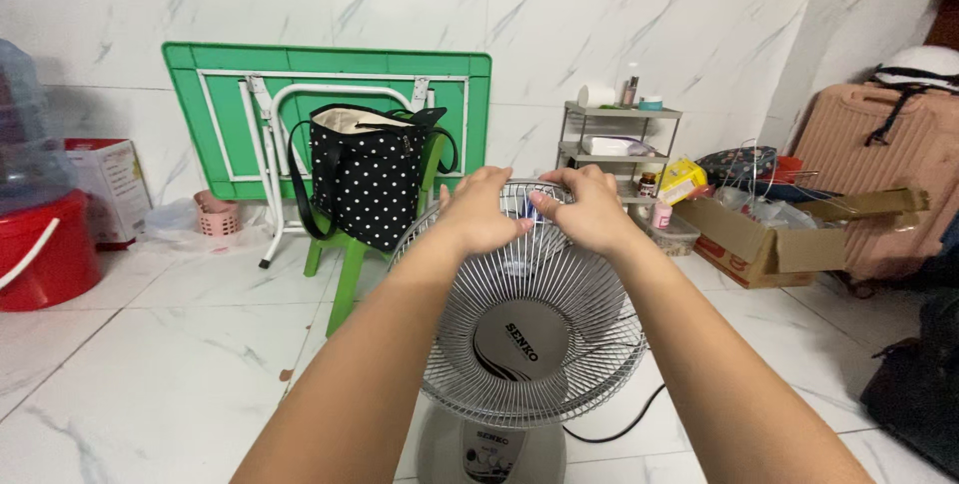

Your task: The person disassembles a standing electric fan by hand. They remove the front grille, then detach the fan blades from the motor hub, and finally remove the rear grille. The components are placed on the floor.

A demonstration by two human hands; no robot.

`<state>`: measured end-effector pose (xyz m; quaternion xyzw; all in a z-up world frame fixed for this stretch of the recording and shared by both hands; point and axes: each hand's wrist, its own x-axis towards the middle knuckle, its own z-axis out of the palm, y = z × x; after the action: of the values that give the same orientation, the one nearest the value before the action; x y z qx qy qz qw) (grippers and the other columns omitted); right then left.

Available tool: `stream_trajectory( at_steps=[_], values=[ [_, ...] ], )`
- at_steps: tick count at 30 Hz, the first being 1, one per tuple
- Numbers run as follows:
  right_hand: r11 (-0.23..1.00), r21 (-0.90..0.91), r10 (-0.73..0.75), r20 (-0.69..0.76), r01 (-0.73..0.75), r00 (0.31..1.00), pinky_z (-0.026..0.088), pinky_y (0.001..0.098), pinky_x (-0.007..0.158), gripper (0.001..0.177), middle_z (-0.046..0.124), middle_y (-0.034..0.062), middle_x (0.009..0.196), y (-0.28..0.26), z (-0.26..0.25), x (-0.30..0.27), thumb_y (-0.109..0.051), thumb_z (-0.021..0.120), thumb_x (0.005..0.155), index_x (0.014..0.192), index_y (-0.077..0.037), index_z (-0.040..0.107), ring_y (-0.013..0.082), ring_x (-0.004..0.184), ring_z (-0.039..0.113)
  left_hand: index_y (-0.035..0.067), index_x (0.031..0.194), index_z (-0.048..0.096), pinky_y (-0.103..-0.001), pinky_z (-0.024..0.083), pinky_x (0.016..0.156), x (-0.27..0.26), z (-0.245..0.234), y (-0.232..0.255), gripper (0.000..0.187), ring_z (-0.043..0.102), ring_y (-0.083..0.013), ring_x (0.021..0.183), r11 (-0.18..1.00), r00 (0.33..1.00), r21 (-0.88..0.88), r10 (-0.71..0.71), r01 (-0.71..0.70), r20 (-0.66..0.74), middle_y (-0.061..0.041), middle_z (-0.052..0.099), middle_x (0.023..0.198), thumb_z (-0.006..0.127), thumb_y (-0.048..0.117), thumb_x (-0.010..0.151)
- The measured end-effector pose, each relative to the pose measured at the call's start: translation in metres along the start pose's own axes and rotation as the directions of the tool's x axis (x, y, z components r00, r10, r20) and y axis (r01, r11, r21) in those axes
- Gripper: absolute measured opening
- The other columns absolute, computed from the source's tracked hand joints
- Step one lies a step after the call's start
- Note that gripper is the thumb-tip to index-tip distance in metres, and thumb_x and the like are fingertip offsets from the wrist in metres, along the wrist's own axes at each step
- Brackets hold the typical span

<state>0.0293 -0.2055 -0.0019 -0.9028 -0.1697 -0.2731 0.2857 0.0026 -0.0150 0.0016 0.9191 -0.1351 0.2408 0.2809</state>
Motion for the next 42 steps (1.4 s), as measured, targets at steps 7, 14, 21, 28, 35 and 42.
stream_trajectory(
  at_steps=[7,14,21,28,35,42],
  values=[
    [0.998,-0.015,-0.066,-0.116,0.064,0.991,0.035,0.0448,0.111,0.054,0.058,0.0173,0.128,0.003,0.012,0.001,-0.048,0.077,0.082,0.123,-0.013,0.070,0.0363,0.129,0.044,0.011,0.131,0.065,-0.043,0.039,0.111,-0.008,0.003,-0.001,0.071,0.050,-0.0305,0.131,0.994,0.986,0.004,0.110,-0.110,-0.127,-0.009,0.058,0.132,0.089,0.034,0.068],
    [0.990,0.082,-0.108,-0.097,0.116,0.989,0.043,0.0425,0.107,0.064,0.061,0.0169,0.126,-0.003,0.001,-0.010,-0.053,0.077,0.078,0.126,-0.010,0.069,0.0336,0.125,0.052,0.010,0.134,0.061,-0.042,0.038,0.110,-0.012,0.000,-0.003,0.072,0.048,-0.0309,0.131,0.992,0.985,-0.008,0.126,-0.128,-0.121,-0.010,0.056,0.134,0.087,0.033,0.072],
    [0.980,0.159,0.121,0.012,-0.121,0.993,0.043,0.0397,0.108,0.071,0.056,0.0200,0.138,0.028,-0.023,-0.028,-0.045,0.082,0.081,0.135,-0.003,0.064,0.0311,0.131,0.054,0.012,0.141,0.054,-0.041,0.033,0.115,-0.015,-0.008,0.007,0.075,0.043,-0.0296,0.136,0.998,0.998,0.044,0.047,-0.046,-0.031,-0.009,0.050,0.144,0.081,0.036,0.075],
    [0.888,0.451,0.109,-0.009,-0.093,0.994,0.052,0.0364,0.099,0.062,0.069,0.0150,0.127,0.037,-0.021,-0.042,-0.035,0.082,0.076,0.128,-0.005,0.068,0.0270,0.115,0.068,0.013,0.150,0.040,-0.057,0.009,0.120,-0.012,-0.005,0.045,0.083,0.026,-0.0313,0.145,0.982,0.996,0.183,0.021,-0.037,0.086,-0.009,0.037,0.154,0.072,0.051,0.083],
    [0.944,0.328,0.031,-0.224,0.045,0.974,0.051,0.0367,0.099,0.052,0.063,0.0149,0.120,0.038,-0.008,-0.048,-0.026,0.084,0.077,0.122,-0.003,0.071,0.0266,0.110,0.066,0.015,0.144,0.049,-0.067,0.010,0.119,-0.022,0.035,0.053,0.053,0.038,-0.0313,0.139,0.929,0.954,0.244,0.296,-0.279,-0.036,-0.004,0.050,0.142,0.058,0.037,0.096],
    [0.947,0.314,0.039,-0.315,0.065,0.948,0.052,0.0355,0.096,0.043,0.064,0.0145,0.116,0.028,0.003,-0.048,-0.019,0.083,0.077,0.116,-0.002,0.073,0.0270,0.107,0.066,0.015,0.138,0.054,-0.069,0.012,0.117,-0.023,0.033,0.048,0.047,0.039,-0.0325,0.136,0.934,0.945,0.206,0.315,-0.292,-0.088,-0.006,0.051,0.139,0.059,0.033,0.095]
  ],
)
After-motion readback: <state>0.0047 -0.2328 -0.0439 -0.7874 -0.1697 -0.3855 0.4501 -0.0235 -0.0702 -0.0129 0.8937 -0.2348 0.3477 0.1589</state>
